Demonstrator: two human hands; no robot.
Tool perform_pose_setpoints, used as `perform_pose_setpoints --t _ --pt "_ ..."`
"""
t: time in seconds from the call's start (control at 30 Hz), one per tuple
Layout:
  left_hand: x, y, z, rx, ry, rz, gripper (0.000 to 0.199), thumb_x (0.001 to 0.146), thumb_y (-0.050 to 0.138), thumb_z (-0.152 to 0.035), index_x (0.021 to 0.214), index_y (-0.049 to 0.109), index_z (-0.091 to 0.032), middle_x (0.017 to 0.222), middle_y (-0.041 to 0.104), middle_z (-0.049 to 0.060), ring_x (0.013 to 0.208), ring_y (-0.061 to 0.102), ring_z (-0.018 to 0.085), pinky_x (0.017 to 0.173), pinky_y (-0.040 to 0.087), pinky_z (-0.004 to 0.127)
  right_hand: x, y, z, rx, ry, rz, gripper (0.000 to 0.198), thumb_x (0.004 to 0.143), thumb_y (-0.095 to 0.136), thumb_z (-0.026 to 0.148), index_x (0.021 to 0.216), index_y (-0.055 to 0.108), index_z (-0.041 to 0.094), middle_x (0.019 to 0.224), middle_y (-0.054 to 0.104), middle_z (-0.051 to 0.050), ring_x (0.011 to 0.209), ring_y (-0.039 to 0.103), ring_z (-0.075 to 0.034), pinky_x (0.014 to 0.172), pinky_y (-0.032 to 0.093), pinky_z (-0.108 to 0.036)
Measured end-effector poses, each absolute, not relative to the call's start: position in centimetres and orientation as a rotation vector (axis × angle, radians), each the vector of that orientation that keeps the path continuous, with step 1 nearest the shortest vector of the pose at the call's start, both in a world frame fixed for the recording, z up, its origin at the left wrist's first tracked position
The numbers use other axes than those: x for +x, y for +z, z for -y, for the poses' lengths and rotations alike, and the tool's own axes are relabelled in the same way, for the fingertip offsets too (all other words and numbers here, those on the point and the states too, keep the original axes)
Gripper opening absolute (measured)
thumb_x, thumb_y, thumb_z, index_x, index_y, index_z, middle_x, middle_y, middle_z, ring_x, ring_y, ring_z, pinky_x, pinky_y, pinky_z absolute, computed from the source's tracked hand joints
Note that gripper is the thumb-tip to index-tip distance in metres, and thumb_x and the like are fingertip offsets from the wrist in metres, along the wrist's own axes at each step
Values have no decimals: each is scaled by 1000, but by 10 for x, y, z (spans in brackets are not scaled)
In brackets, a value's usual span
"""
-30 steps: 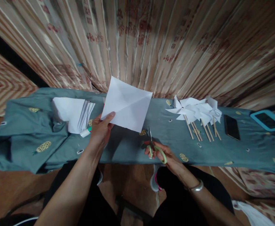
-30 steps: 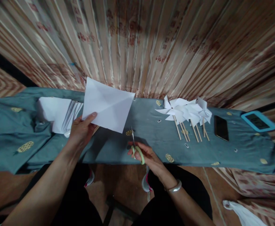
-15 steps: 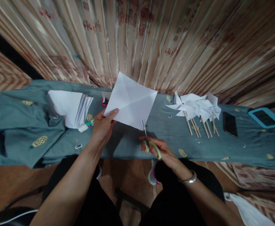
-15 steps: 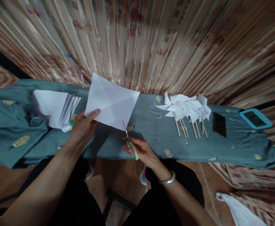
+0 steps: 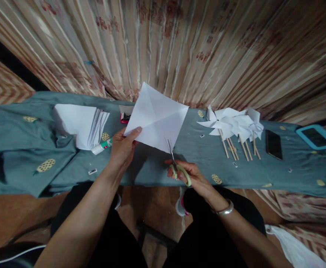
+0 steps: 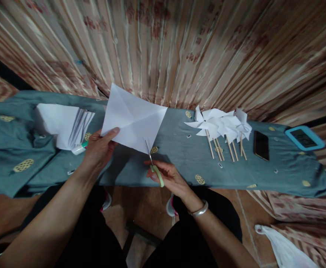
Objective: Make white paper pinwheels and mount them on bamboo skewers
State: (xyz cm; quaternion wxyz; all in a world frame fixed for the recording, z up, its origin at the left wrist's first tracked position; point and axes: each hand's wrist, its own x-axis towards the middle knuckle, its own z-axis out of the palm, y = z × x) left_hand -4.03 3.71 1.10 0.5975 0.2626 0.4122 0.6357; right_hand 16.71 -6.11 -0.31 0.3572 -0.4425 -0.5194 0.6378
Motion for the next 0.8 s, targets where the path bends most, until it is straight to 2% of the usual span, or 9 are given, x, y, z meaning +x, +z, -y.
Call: perform_pose_setpoints --t 0.17,0.47,0.8 --pt "-40 10 -38 574 1489 -949 20 58 84 -20 74 73 -15 74 75 4 71 71 18 66 59 29 169 -2 60 -1134 1638 1388 59 77 67 62 117 65 19 81 62 -2 70 52 -13 63 44 -26" --pt "-41 13 -37 598 1468 -963 20 56 84 -20 71 72 -18 74 75 0 72 69 16 69 58 28 169 -5 62 -1162 1611 1418 54 77 70 56 117 66 20 78 61 -1 70 52 -13 66 45 -27" --pt "-42 11 -37 610 1467 -981 21 55 85 -22 71 72 -20 76 75 0 72 69 16 64 56 27 169 -10 64 -1203 1607 1390 46 79 70 54 109 69 20 73 58 1 65 48 -11 61 42 -25"
